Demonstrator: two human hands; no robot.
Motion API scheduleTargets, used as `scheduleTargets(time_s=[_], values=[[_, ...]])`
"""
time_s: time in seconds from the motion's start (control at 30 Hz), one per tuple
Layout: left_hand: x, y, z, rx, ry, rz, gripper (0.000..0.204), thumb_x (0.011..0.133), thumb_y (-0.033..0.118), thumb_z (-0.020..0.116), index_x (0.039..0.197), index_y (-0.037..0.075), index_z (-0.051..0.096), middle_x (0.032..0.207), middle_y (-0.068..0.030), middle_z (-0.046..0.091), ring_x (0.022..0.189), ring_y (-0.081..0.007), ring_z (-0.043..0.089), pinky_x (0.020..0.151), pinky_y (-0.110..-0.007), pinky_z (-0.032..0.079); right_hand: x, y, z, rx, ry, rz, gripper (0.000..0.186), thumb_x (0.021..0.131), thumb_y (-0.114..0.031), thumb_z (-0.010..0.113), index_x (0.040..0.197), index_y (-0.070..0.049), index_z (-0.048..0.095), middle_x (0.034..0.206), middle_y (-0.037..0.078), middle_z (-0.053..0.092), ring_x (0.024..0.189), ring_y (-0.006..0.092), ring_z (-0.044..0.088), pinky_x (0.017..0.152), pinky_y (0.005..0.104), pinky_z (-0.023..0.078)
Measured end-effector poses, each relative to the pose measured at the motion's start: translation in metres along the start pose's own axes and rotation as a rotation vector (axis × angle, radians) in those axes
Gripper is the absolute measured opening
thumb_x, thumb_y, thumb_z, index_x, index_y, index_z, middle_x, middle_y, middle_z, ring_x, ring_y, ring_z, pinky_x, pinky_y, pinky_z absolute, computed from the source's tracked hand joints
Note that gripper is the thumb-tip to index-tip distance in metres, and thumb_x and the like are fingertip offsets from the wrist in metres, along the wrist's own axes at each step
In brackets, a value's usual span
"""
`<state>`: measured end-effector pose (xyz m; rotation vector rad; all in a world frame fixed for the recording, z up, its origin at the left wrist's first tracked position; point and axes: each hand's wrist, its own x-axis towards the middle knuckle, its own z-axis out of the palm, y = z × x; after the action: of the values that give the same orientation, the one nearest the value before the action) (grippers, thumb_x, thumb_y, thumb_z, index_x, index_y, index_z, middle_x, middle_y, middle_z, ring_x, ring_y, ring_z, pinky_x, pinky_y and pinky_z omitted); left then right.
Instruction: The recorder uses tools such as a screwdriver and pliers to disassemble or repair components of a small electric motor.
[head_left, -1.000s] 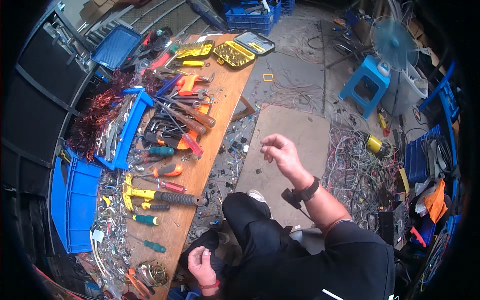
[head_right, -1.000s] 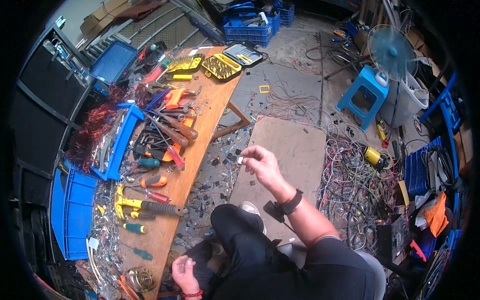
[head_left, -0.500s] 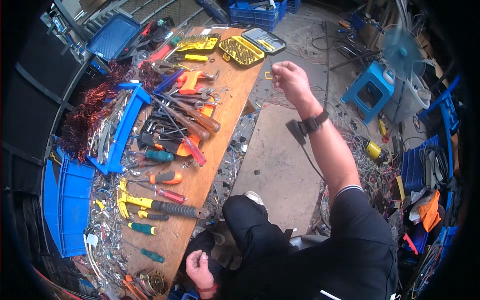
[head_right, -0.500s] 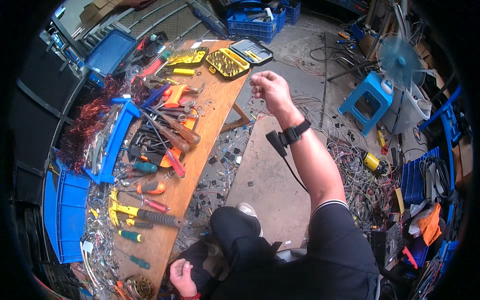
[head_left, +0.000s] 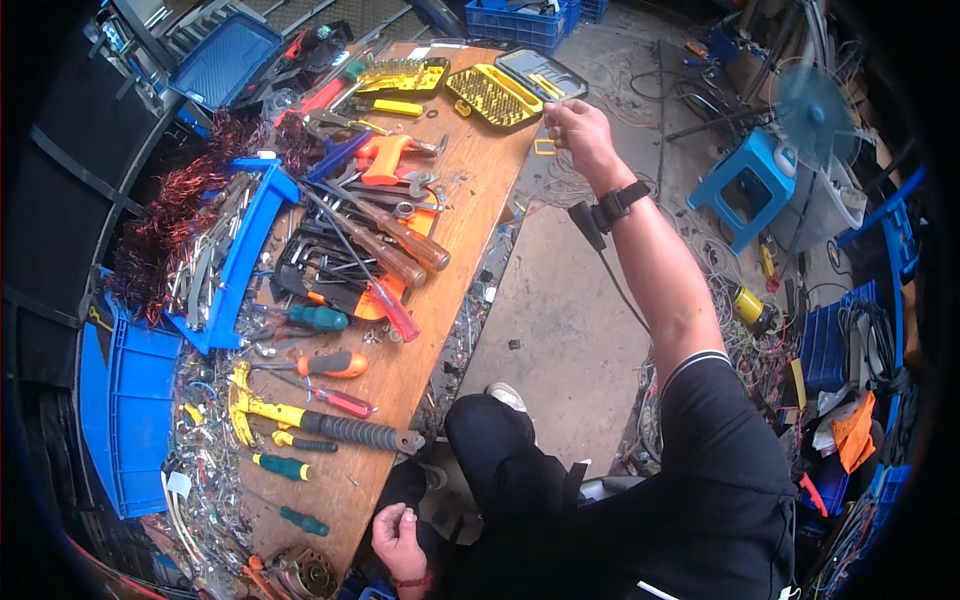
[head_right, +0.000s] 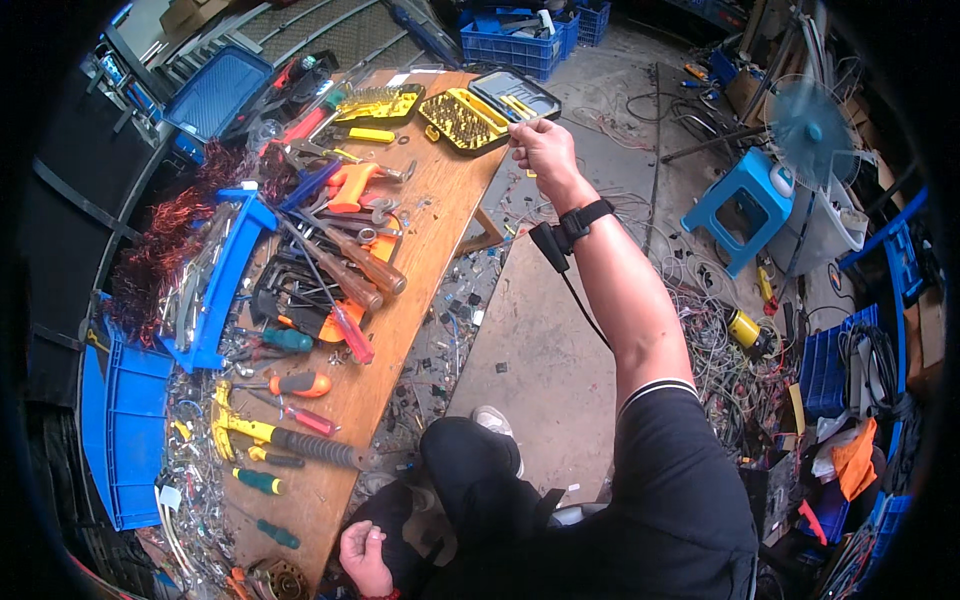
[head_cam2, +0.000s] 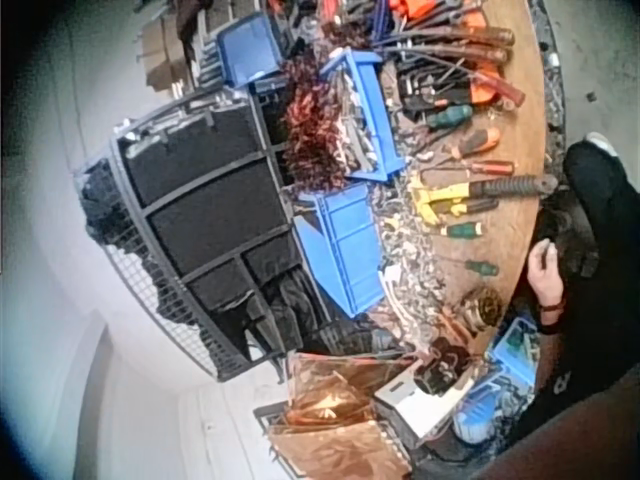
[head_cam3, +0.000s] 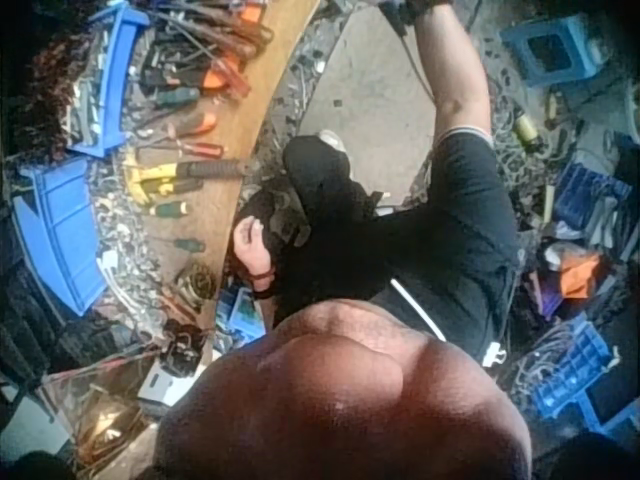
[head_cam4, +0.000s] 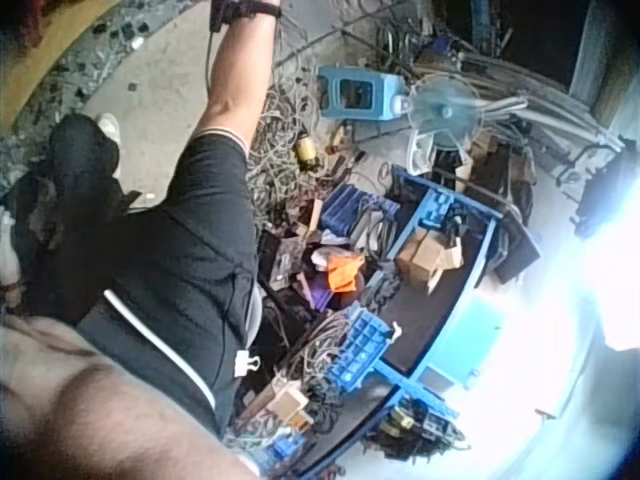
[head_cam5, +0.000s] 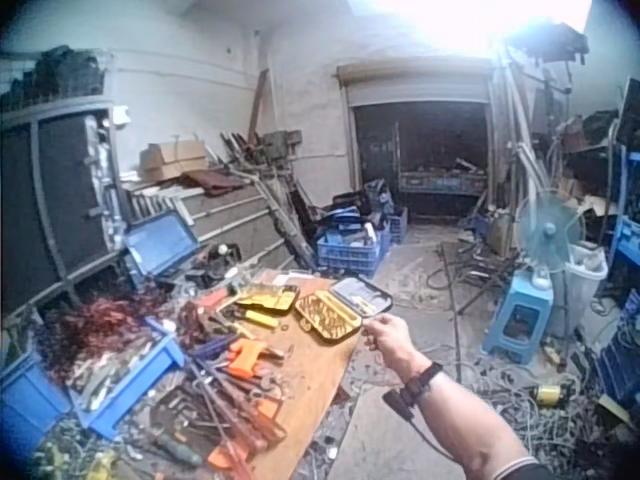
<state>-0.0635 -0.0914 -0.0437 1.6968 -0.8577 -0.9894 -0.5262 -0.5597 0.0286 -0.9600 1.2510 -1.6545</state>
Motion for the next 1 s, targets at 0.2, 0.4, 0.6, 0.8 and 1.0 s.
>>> scheduleTargets(time_s=[0.2, 0.4, 0.6, 0.8, 1.0], values=[[0.002, -0.002, 0.004, 0.003, -0.011, 0.011, 0.017, 0.090, 0.000, 0.067, 0.107, -0.002, 0.064, 0.097, -0.0047, 0.066, 0.085, -0.0104, 0.061, 0.079, -0.024, 0.051, 0.013, -0.005, 0.015, -0.152, 0.020, -0.076, 0.008, 0.086, -0.007, 0.065, 0.087, 0.000, 0.060, 0.075, 0.006, 0.064, 0.057, 0.0107, 0.058, 0.051, 0.0261, 0.048], [0.001, 0.002, 0.006, 0.043, 0.008, 0.011, 0.017, 0.090, 0.001, 0.068, 0.106, -0.002, 0.064, 0.095, -0.0044, 0.066, 0.084, -0.0107, 0.061, 0.079, -0.025, 0.051, 0.023, -0.008, 0.016, -0.275, 0.059, -0.097, 0.016, 0.082, -0.001, 0.059, 0.097, 0.006, 0.061, 0.074, 0.008, 0.061, 0.060, 0.0129, 0.056, 0.054, 0.0277, 0.047], [0.004, 0.000, 0.008, 0.029, 0.004, 0.007, 0.016, 0.090, 0.001, 0.068, 0.105, -0.002, 0.065, 0.094, -0.0038, 0.066, 0.084, -0.0101, 0.060, 0.077, -0.025, 0.050, 0.028, -0.005, 0.010, -0.409, -0.028, -0.154, 0.037, 0.084, -0.002, 0.058, 0.118, 0.008, 0.064, 0.077, 0.007, 0.063, 0.061, 0.0121, 0.056, 0.057, 0.0273, 0.048], [0.005, 0.002, 0.009, 0.025, -0.004, 0.003, 0.017, 0.090, 0.002, 0.068, 0.106, -0.002, 0.065, 0.093, -0.0033, 0.066, 0.083, -0.0094, 0.060, 0.076, -0.024, 0.050, 0.034, 0.006, 0.024, -0.606, 0.049, -0.400, 0.023, 0.085, -0.008, 0.065, 0.103, 0.005, 0.069, 0.080, 0.008, 0.067, 0.067, 0.0132, 0.062, 0.063, 0.0283, 0.051], [0.004, -0.003, 0.006, 0.025, 0.003, -0.011, 0.017, 0.090, 0.001, 0.068, 0.106, -0.002, 0.065, 0.094, -0.0029, 0.066, 0.083, -0.0094, 0.060, 0.076, -0.024, 0.050, 0.033, -0.004, 0.028, -0.744, -0.002, -0.334, 0.020, 0.082, -0.019, 0.069, 0.094, -0.004, 0.073, 0.096, 0.016, 0.072, 0.088, 0.0278, 0.070, 0.080, 0.0379, 0.054]])
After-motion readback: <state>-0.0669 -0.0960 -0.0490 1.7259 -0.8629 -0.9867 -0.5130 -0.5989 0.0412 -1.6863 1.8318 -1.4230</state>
